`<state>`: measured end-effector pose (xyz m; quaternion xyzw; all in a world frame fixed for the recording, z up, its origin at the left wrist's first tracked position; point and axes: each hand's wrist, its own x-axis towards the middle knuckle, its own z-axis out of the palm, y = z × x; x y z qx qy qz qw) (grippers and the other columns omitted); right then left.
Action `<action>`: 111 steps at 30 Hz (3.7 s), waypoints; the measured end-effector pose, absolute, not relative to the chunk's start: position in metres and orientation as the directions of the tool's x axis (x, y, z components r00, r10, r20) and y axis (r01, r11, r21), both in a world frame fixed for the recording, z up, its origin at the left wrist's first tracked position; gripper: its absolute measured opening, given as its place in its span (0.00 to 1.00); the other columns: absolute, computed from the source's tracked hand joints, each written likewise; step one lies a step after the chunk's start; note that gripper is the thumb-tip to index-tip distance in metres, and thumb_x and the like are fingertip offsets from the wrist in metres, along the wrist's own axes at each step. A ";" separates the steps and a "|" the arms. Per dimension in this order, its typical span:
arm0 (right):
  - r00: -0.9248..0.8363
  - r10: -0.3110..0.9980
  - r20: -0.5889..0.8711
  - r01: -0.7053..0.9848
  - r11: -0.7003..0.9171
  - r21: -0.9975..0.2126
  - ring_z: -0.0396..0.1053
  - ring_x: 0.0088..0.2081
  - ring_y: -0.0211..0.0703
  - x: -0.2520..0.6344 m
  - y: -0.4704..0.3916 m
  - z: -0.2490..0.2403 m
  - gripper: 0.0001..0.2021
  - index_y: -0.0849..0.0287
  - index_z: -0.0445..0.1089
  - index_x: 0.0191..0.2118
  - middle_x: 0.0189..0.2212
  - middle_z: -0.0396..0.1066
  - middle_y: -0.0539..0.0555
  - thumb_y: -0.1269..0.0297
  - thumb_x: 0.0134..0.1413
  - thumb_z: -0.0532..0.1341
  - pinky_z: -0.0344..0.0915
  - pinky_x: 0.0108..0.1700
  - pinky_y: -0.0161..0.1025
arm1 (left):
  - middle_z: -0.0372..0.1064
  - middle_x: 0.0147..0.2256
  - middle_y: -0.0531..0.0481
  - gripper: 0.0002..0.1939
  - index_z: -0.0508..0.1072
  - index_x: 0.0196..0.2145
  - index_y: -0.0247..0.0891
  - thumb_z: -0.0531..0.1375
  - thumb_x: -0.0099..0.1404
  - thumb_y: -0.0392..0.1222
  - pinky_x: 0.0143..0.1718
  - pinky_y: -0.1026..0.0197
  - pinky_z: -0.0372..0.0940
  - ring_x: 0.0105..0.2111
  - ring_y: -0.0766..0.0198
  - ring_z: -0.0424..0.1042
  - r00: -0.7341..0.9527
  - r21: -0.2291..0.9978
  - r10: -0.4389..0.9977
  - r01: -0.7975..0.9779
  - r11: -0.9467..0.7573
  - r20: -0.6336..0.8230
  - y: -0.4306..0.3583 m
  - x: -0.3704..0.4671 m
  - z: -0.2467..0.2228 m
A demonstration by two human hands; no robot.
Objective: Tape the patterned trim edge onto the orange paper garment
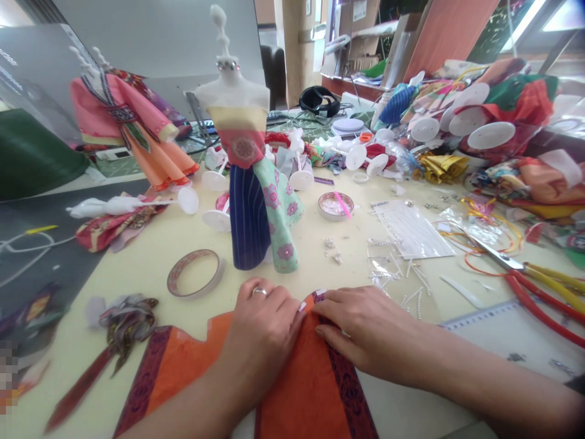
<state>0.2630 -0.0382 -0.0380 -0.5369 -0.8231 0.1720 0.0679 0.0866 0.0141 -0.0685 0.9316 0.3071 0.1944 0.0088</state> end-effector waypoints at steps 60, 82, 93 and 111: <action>-0.445 0.894 -0.042 0.874 0.425 -0.235 0.67 0.32 0.42 0.257 -0.039 -0.054 0.09 0.58 0.67 0.43 0.32 0.70 0.52 0.69 0.60 0.52 0.56 0.30 0.39 | 0.67 0.25 0.50 0.12 0.72 0.27 0.36 0.52 0.66 0.37 0.42 0.50 0.55 0.30 0.60 0.61 0.728 0.195 0.604 0.573 -0.796 0.325 0.017 0.081 -0.069; -0.439 0.897 -0.046 0.878 0.417 -0.235 0.68 0.32 0.43 0.257 -0.039 -0.056 0.09 0.59 0.67 0.43 0.33 0.70 0.52 0.68 0.60 0.53 0.56 0.31 0.39 | 0.67 0.26 0.51 0.11 0.72 0.31 0.37 0.51 0.66 0.35 0.42 0.51 0.55 0.30 0.61 0.62 0.725 0.221 0.607 0.566 -0.794 0.325 0.015 0.080 -0.068; -0.440 0.897 -0.044 0.876 0.418 -0.240 0.68 0.32 0.43 0.257 -0.041 -0.056 0.09 0.60 0.67 0.42 0.33 0.70 0.53 0.68 0.60 0.52 0.56 0.31 0.39 | 0.65 0.26 0.51 0.12 0.71 0.28 0.38 0.51 0.65 0.33 0.41 0.51 0.56 0.30 0.62 0.60 0.758 0.171 0.577 0.553 -0.816 0.302 0.015 0.079 -0.070; -0.470 0.882 0.018 0.865 0.465 -0.188 0.65 0.29 0.41 0.256 -0.039 -0.057 0.05 0.59 0.66 0.38 0.31 0.68 0.50 0.69 0.59 0.54 0.53 0.29 0.39 | 0.64 0.26 0.49 0.14 0.73 0.35 0.30 0.48 0.63 0.27 0.53 0.44 0.51 0.32 0.59 0.63 0.865 -0.175 0.390 0.457 -0.872 0.315 -0.001 0.072 -0.061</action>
